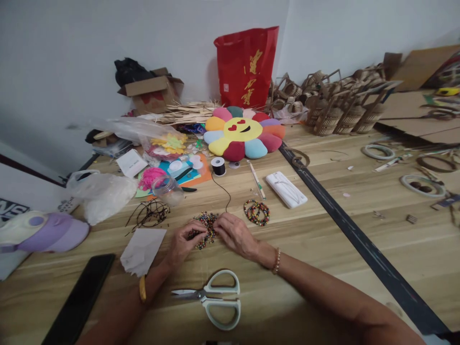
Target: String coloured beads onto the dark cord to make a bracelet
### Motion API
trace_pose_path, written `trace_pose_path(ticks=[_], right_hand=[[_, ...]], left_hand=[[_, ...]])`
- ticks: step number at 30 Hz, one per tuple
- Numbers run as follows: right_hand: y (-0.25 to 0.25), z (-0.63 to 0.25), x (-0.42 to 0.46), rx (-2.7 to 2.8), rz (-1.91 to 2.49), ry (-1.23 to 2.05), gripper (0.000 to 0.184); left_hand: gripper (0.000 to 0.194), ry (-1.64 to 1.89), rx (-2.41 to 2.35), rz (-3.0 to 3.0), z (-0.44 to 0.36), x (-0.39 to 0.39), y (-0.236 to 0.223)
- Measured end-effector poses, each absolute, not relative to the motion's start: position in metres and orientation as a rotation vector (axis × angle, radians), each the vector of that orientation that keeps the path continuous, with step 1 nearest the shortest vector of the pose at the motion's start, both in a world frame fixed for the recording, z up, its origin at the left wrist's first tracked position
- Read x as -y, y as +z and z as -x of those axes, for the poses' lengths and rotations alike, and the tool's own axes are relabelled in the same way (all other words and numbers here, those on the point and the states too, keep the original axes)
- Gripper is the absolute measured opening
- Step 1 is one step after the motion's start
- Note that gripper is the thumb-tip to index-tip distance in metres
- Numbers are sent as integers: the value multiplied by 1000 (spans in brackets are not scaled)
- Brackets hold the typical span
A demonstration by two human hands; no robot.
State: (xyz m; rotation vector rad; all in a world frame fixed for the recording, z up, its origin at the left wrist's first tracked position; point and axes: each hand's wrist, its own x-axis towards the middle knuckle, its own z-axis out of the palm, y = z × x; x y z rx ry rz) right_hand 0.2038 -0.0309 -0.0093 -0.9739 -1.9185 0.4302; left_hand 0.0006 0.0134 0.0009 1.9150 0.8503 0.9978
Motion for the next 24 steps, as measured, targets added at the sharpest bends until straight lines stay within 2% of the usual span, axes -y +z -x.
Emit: trace_pose_path(ticks=[9, 14, 24], right_hand=[[6, -181, 22, 1510, 1139, 749, 16], [-4, -168, 28, 1422, 1113, 771, 18], [-8, -172, 31, 1654, 1034, 621, 15]], left_hand=[[6, 1010, -845, -1929, -3, -14, 15], [5, 988, -944, -1769, 2, -7, 19], [11, 942, -1099, -1541, 9, 0, 3]])
